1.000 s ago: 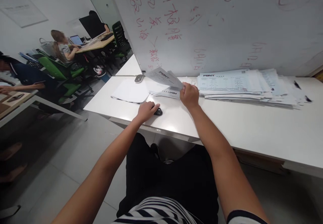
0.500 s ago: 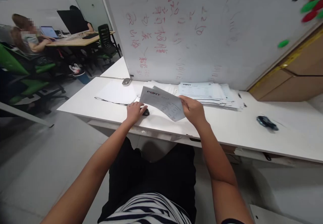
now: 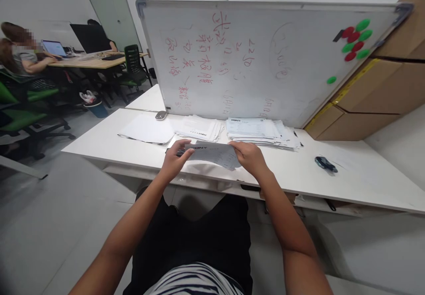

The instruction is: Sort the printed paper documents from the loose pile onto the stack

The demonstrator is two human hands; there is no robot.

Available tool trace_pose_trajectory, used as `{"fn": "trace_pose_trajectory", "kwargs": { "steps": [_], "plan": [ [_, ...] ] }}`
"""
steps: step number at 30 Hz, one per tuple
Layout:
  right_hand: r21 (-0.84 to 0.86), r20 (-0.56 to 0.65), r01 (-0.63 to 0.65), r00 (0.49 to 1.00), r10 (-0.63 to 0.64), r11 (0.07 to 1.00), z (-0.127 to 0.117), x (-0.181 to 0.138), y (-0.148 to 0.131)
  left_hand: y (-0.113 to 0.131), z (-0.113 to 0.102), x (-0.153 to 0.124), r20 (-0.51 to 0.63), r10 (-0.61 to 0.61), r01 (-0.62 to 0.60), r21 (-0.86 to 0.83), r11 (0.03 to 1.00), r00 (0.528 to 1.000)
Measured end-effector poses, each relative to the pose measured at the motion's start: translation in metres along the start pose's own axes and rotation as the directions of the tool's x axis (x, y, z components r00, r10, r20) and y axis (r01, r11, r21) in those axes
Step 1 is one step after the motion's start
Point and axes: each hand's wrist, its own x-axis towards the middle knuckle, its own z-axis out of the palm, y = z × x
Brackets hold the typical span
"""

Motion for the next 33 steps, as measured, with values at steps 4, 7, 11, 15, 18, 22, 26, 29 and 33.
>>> {"fn": "trace_pose_trajectory", "kwargs": {
  "steps": [4, 7, 11, 15, 18, 22, 26, 29, 33],
  "plan": [
    [-0.062, 0.002, 0.063, 0.998, -0.063, 0.996, -0.002, 0.001, -0.005, 0.015, -0.001, 0.005, 0.006, -0.013, 0.013, -0.034, 0.999, 1.000],
    [-0.097, 0.010, 0.073, 0.997, -0.072, 0.993, -0.005, 0.001, -0.009, 0.021, 0.000, 0.008, 0.072, 0.019, -0.020, 0.011, 1.000, 0.997],
    [-0.110, 0.024, 0.073, 0.997, -0.071, 0.991, -0.009, -0.001, -0.011, 0.020, 0.003, 0.008, 0.158, -0.008, -0.005, 0.085, 0.996, 0.987],
    [-0.121, 0.014, 0.072, 0.997, -0.070, 0.990, -0.007, -0.004, -0.009, 0.015, 0.007, 0.007, 0.119, -0.026, 0.015, 0.090, 0.996, 0.993],
    [-0.145, -0.009, 0.046, 0.999, -0.047, 0.988, -0.004, -0.008, -0.005, 0.010, 0.010, 0.007, 0.098, -0.022, 0.014, 0.079, 0.997, 0.995],
    [-0.127, -0.035, 0.013, 0.999, -0.017, 0.992, -0.002, -0.012, 0.001, 0.004, 0.014, 0.007, 0.071, -0.037, 0.034, 0.043, 0.999, 0.997],
    [0.012, -0.128, -0.126, 0.984, 0.127, 0.992, 0.001, -0.018, 0.006, 0.001, 0.016, 0.006, 0.068, -0.023, 0.020, 0.041, 0.999, 0.997],
    [0.303, -0.181, -0.265, 0.927, 0.328, 0.916, 0.014, -0.024, 0.015, 0.001, 0.016, 0.007, 0.064, 0.029, -0.035, 0.092, 0.995, 0.998],
    [0.609, -0.010, -0.336, 0.902, 0.431, 0.719, 0.047, -0.036, 0.027, 0.001, 0.018, 0.011, 0.043, 0.115, -0.121, 0.162, 0.979, 0.992]
  ]
}}
